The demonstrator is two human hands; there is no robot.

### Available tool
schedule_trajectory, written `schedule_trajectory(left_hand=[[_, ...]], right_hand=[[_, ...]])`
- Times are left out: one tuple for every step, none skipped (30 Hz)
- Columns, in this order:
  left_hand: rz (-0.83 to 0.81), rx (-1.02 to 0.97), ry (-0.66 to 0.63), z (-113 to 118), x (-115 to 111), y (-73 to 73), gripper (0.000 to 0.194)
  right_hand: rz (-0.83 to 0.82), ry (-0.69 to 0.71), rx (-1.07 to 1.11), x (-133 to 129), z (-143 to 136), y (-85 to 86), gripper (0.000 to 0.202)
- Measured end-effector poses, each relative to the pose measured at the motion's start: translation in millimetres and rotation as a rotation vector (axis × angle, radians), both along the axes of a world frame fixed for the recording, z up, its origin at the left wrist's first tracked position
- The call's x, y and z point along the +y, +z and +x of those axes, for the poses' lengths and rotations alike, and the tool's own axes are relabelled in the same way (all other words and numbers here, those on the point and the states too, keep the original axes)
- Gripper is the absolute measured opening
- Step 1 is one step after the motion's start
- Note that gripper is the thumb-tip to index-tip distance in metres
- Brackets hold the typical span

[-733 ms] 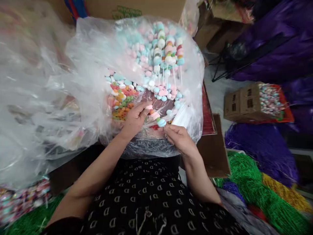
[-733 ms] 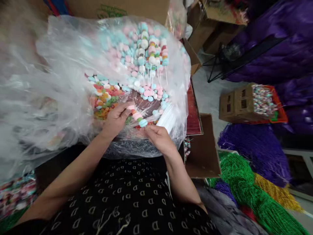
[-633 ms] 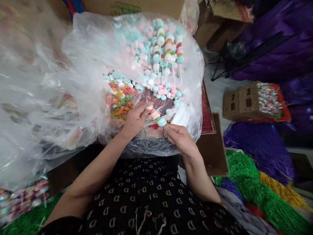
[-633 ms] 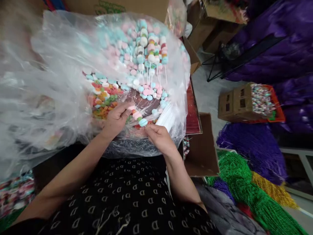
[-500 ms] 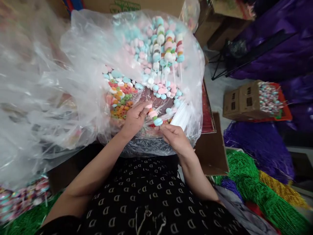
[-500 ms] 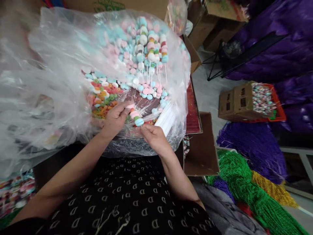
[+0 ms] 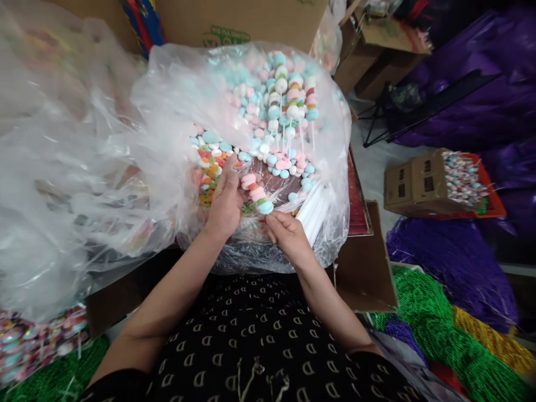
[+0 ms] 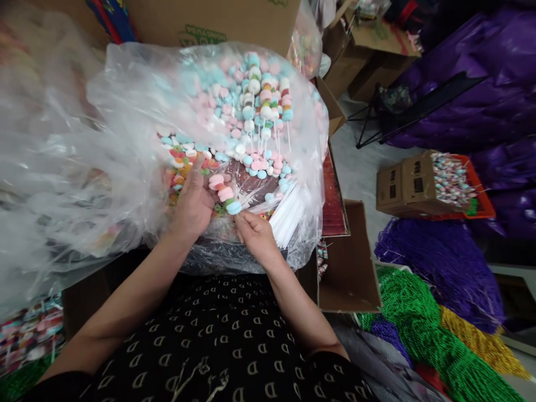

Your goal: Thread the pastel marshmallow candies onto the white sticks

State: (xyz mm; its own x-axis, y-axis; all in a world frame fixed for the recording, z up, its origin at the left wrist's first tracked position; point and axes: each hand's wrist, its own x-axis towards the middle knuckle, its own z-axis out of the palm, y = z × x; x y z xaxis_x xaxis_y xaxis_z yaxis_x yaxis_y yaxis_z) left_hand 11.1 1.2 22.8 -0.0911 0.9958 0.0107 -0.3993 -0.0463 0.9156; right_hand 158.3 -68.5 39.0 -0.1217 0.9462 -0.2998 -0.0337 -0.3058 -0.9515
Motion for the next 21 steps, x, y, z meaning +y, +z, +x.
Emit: schedule_trajectory(left_hand=[[-0.065, -0.128, -0.020, 3, 1, 7.3, 0.050], [-0.124, -0.238, -0.041, 5, 2, 15.1, 0.048], [-0.176, -0.318, -0.062, 8, 4, 23.0, 0.046], [-0.220, -0.360, -0.075, 11, 5, 30.5, 0.043], [-0.257, -0.385, -0.084, 14, 6, 37.3, 0.040], [-0.290, -0.399, -0.091, 17, 7, 43.1, 0.036], [-0.315, -0.406, -0.094, 19, 7, 47.7, 0.032], [-0.328, -0.405, -0.099, 22, 7, 51.1, 0.030], [-0.328, -0.393, -0.105, 24, 5, 53.3, 0.029], [-0.313, -0.370, -0.107, 27, 3, 54.6, 0.028], [-0.286, -0.335, -0.103, 29, 1, 55.1, 0.027], [-0.252, -0.290, -0.089, 31, -2, 55.2, 0.026], [-0.217, -0.244, -0.063, 34, -5, 55.1, 0.024], [-0.189, -0.205, -0.034, 36, -7, 55.2, 0.023], [-0.172, -0.179, -0.005, 37, -9, 55.6, 0.022], [-0.167, -0.168, 0.018, 38, -9, 56.5, 0.023], [-0.174, -0.171, 0.030, 38, -9, 58.0, 0.024], [-0.189, -0.181, 0.037, 36, -7, 60.2, 0.026], [-0.208, -0.197, 0.044, 34, -4, 62.9, 0.028], [-0.224, -0.217, 0.053, 31, 0, 65.9, 0.029], [-0.235, -0.240, 0.065, 27, 4, 69.2, 0.030]], right_hand=[[0.015, 0.002, -0.010, -1, 0, 1.0, 0.049], [0.029, 0.004, -0.020, -1, 0, 2.0, 0.050], [0.040, 0.001, -0.026, -2, -2, 2.6, 0.051], [0.051, -0.004, -0.028, -2, -3, 2.8, 0.052], [0.067, -0.010, -0.029, -2, -6, 2.6, 0.053], [0.088, -0.016, -0.032, -3, -8, 2.1, 0.053], [0.111, -0.022, -0.036, -3, -11, 1.3, 0.053], [0.132, -0.027, -0.043, -3, -13, 0.5, 0.052], [0.152, -0.033, -0.054, -4, -15, -0.2, 0.052], [0.168, -0.036, -0.073, -4, -16, -0.8, 0.051], [0.183, -0.039, -0.102, -4, -17, -1.2, 0.051], [0.203, -0.043, -0.144, -4, -18, -1.4, 0.050], [0.230, -0.047, -0.197, -4, -19, -1.4, 0.049], [0.266, -0.052, -0.256, -3, -19, -1.3, 0.048], [0.305, -0.060, -0.314, -3, -20, -1.1, 0.046], [0.343, -0.067, -0.363, -2, -20, -0.8, 0.044], [0.377, -0.073, -0.399, -1, -21, -0.5, 0.041], [0.404, -0.072, -0.421, 0, -21, -0.3, 0.038], [0.424, -0.060, -0.429, 1, -20, -0.2, 0.035], [0.439, -0.038, -0.428, 2, -20, -0.2, 0.032], [0.452, -0.007, -0.422, 3, -19, -0.2, 0.030]])
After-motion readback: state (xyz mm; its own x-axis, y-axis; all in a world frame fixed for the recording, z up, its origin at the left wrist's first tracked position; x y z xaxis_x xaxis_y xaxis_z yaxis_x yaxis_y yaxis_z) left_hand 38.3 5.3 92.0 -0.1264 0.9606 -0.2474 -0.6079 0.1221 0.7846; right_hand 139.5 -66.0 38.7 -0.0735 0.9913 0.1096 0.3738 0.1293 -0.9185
